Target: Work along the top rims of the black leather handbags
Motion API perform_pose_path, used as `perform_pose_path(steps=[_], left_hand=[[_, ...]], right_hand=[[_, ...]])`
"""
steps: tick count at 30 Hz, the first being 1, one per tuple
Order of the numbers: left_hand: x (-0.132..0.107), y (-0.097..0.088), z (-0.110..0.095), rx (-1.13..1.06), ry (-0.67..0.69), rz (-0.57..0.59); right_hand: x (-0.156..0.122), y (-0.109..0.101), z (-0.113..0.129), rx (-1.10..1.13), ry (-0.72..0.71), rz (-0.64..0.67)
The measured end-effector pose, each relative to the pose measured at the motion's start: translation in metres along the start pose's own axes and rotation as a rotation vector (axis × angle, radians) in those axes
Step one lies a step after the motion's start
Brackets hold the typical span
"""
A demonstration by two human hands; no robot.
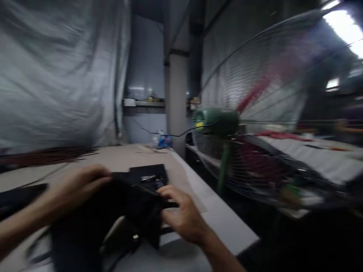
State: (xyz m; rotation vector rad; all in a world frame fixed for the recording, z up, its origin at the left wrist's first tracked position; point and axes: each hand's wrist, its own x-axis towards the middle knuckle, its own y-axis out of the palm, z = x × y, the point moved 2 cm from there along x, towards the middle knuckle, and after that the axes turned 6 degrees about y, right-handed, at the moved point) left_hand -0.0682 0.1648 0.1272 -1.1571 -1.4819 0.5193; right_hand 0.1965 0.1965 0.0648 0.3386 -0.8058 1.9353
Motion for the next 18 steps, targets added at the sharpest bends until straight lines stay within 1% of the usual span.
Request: perform_pose_path(steps=[1,3,6,9,11,14,16,18], left_hand=[[-0.008,-0.01,0.003,0.055,-0.051,0.012],[-0.016,-0.019,0.007,0.111,-0.107,0.023],[-0.012,-0.016,0.006,0.128,-0.12,-0.003],[-0.01,-0.012,0.0,0.128,-0.118,-0.017],[-0.011,-0.012,0.0,0.125,-0.12,-0.022],[-0.013,-0.012,0.003,0.127,-0.128,-0.03],[-0.012,-0.012,0.005,0.136,-0.13,-0.032],[-0.011,-0.011,0.005,0.151,-0.133,-0.028]], right_hand=[[-0.001,0.0,-0.001,-0.006,0.032,0.029],[0.001,0.001,-0.01,-0.051,0.052,0.085],[0.003,0.003,-0.029,-0.092,0.048,0.125],[0.001,0.002,-0.037,-0.079,0.071,0.138],[0.001,0.003,-0.033,-0.037,0.102,0.12],[0.007,0.011,-0.014,-0.004,0.097,0.079],[0.013,0.019,0.001,-0.048,0.085,0.056],[0.02,0.026,0.012,-0.125,0.104,0.029]])
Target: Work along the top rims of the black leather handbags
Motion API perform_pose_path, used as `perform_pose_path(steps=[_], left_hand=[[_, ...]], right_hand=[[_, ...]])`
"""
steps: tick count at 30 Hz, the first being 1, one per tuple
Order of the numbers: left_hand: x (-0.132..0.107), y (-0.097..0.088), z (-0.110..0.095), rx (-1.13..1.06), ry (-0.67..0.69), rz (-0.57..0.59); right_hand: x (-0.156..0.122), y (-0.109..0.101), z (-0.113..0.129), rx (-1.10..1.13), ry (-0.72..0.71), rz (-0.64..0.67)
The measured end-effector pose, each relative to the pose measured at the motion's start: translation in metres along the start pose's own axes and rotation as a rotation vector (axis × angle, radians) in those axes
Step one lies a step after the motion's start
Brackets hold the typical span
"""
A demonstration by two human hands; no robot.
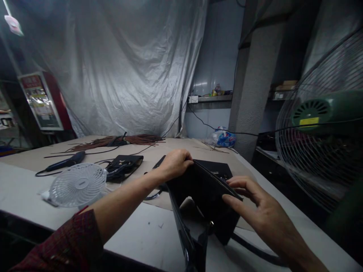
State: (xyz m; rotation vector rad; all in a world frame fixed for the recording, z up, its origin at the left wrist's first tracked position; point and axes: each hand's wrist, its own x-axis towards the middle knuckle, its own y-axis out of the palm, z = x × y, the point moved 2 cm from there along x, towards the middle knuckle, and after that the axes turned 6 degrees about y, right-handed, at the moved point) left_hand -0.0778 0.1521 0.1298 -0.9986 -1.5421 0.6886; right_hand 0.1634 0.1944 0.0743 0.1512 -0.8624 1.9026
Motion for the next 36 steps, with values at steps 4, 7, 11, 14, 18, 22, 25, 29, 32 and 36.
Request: perform_pose_path(steps=[4,7,11,14,18,22,25,29,32,36], left_hand=[[0.001,0.0,-0.002,0.029,0.006,-0.002],[0.001,0.0,-0.001,0.026,-0.013,0.006],[0.002,0.002,0.003,0.032,-0.024,0.012],[0.005,0.004,0.004,0.039,-0.034,0.004],[0.007,0.005,0.003,0.044,-0.056,0.018],[0.007,0.004,0.0,0.062,-0.074,0.016],[0.007,0.004,0.0,0.075,-0.095,0.016],[0.009,0.005,0.001,0.103,-0.109,0.007],[0.01,0.006,0.0,0.115,-0.094,0.0],[0.011,0.007,-0.002,0.102,-0.081,0.003]], right_hand=[[0.012,0.004,0.0,-0.055,0.073,-0.026],[0.023,0.002,-0.013,0.0,0.155,-0.035],[0.041,-0.001,-0.027,0.116,0.25,-0.004],[0.054,-0.003,-0.028,0.143,0.252,-0.013],[0.063,-0.001,-0.029,0.075,0.228,-0.053],[0.066,0.0,-0.029,0.002,0.227,-0.059],[0.069,-0.001,-0.023,-0.145,0.216,-0.072],[0.077,-0.001,-0.006,-0.402,0.027,-0.05],[0.086,0.001,0.005,-0.495,-0.017,0.058],[0.099,0.003,0.012,-0.641,0.009,0.126]])
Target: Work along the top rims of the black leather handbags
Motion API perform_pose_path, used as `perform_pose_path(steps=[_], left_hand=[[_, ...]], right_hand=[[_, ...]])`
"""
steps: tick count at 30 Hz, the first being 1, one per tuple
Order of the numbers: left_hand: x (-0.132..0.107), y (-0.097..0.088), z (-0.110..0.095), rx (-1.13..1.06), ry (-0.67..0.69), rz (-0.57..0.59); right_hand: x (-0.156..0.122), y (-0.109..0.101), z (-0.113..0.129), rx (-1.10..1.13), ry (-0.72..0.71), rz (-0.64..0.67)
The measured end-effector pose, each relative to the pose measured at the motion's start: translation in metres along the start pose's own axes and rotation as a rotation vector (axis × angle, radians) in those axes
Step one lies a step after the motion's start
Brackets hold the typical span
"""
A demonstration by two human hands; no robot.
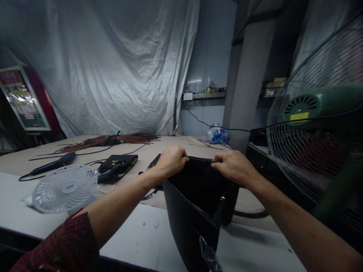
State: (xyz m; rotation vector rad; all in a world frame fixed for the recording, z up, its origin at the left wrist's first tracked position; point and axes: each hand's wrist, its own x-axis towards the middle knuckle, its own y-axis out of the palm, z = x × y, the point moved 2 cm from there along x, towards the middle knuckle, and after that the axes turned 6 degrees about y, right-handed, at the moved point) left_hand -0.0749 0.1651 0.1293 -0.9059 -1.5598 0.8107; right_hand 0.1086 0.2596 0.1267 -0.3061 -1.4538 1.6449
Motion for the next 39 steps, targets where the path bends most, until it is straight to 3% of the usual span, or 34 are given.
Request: perform_pose_path(steps=[4,17,20,25,28,34,39], left_hand=[[0.0,0.0,0.0,0.021,-0.012,0.003],[0.0,0.001,-0.002,0.073,-0.081,0.029],[0.0,0.001,-0.005,0.054,-0.06,0.034],[-0.001,-0.003,-0.008,-0.039,-0.014,0.006],[-0.008,-0.009,-0.004,-0.174,-0.019,0.013],[-0.023,-0.007,0.013,-0.343,0.006,0.252],[-0.019,-0.002,0.019,-0.368,0.059,0.191]], right_hand=[[0.012,0.0,0.006,-0.119,0.005,0.007],[0.023,0.007,0.03,-0.12,-0.15,0.044],[0.022,0.009,0.039,-0.061,-0.198,0.082],[0.022,0.009,0.055,-0.197,-0.229,0.04],[0.021,0.004,0.052,-0.239,-0.226,0.071],[0.011,-0.012,0.021,-0.189,-0.123,0.174],[0.007,-0.016,0.016,-0.146,-0.115,0.183]])
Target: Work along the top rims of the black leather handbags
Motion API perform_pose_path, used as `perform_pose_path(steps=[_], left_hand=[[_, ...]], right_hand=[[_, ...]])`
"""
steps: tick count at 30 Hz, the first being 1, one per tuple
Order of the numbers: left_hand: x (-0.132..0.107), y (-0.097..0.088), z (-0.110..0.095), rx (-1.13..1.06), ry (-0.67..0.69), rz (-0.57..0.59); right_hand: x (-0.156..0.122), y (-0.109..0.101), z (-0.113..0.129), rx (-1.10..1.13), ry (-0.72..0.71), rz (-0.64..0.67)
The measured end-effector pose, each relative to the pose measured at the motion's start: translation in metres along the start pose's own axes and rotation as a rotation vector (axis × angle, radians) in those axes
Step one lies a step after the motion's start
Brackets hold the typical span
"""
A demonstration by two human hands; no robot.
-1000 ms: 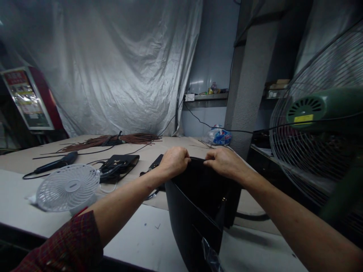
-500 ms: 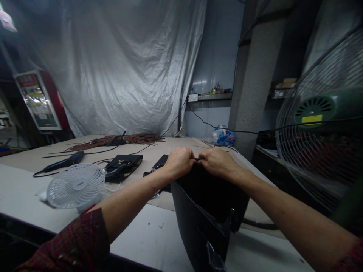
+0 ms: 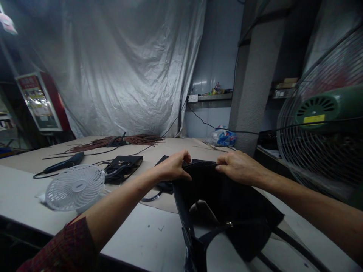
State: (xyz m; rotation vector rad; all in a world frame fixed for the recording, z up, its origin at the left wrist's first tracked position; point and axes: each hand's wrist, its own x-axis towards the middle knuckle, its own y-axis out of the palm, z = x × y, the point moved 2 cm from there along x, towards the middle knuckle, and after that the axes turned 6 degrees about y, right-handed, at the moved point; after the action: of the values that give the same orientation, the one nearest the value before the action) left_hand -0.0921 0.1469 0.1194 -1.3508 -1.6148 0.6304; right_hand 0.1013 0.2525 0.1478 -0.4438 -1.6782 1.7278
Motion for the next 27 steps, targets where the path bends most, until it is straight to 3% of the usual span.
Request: perform_pose_path(steps=[9,18,22,27], left_hand=[[0.003,-0.001,-0.013,0.172,0.266,-0.058],[0.01,0.005,-0.012,0.044,0.066,-0.129],[0.011,0.006,-0.015,0.065,0.065,-0.146],[0.013,0.007,-0.017,0.105,0.074,-0.141]], right_hand=[[-0.003,0.0,0.004,0.038,-0.001,-0.001],[-0.003,0.002,0.002,0.109,0.01,-0.015],[0.007,0.006,0.002,0.219,-0.021,-0.028],[0.021,0.012,0.004,0.369,-0.018,0.046]])
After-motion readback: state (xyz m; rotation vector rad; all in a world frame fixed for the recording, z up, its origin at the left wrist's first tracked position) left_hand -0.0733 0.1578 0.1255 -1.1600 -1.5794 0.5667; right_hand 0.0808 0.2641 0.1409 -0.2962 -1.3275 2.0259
